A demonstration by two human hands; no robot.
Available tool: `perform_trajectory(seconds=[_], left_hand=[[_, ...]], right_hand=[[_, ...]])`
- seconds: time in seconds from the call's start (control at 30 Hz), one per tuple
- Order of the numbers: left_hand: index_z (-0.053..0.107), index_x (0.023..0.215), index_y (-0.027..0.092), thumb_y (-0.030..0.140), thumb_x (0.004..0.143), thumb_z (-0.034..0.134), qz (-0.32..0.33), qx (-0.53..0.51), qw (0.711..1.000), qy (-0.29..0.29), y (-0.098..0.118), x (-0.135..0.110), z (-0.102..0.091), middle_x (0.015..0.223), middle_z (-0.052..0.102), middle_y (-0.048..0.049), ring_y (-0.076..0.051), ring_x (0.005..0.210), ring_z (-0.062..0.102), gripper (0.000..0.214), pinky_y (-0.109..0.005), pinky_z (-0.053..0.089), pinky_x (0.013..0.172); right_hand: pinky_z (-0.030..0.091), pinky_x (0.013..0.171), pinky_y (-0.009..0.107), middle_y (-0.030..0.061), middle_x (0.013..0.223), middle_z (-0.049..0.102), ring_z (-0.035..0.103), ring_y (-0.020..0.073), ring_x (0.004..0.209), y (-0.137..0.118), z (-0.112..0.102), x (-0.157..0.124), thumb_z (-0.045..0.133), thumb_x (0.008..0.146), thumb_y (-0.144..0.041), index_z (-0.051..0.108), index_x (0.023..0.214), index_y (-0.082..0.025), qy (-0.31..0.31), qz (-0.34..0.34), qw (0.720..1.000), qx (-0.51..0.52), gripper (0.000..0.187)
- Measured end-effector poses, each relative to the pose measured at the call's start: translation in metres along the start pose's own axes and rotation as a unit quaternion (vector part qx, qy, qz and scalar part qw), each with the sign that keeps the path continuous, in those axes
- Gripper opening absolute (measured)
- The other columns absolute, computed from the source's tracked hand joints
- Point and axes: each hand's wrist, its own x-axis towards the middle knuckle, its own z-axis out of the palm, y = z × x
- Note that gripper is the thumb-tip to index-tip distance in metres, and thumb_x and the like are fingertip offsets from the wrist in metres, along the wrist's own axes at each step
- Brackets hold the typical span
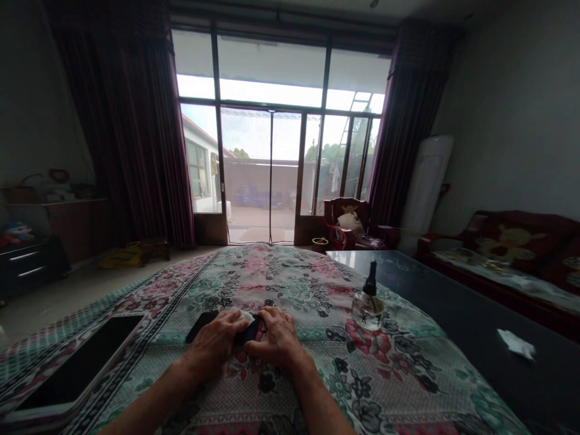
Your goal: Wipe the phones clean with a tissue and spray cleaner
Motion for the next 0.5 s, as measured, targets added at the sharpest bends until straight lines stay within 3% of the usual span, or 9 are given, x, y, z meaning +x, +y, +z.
perform_trajectory(seconds=[0.3, 0.5], left_hand=[[0.065, 0.107, 0.026, 0.011, 0.088, 0.036, -0.107, 0.028, 0.994, 0.024, -0.036, -0.002, -0.007, 0.105, 0.062, -0.0041, -0.018, 0.101, 0.054, 0.038, -0.026, 0.040, 0.087], [0.064, 0.110, 0.020, 0.011, 0.089, 0.034, -0.149, 0.066, 0.987, 0.008, -0.029, -0.001, -0.006, 0.110, 0.061, -0.0085, -0.023, 0.106, 0.052, 0.038, -0.030, 0.041, 0.089]], right_hand=[[0.029, 0.102, 0.039, 0.0089, 0.128, 0.055, 0.047, 0.0274, 0.117, -0.001, -0.002, 0.000, 0.072, 0.061, -0.043, 0.057, 0.119, -0.019, -0.001, 0.000, 1.000, -0.003, 0.065], [0.029, 0.101, 0.039, 0.0092, 0.127, 0.055, 0.047, 0.0274, 0.117, 0.000, -0.001, 0.001, 0.073, 0.061, -0.042, 0.058, 0.118, -0.019, -0.002, 0.002, 1.000, 0.001, 0.064]])
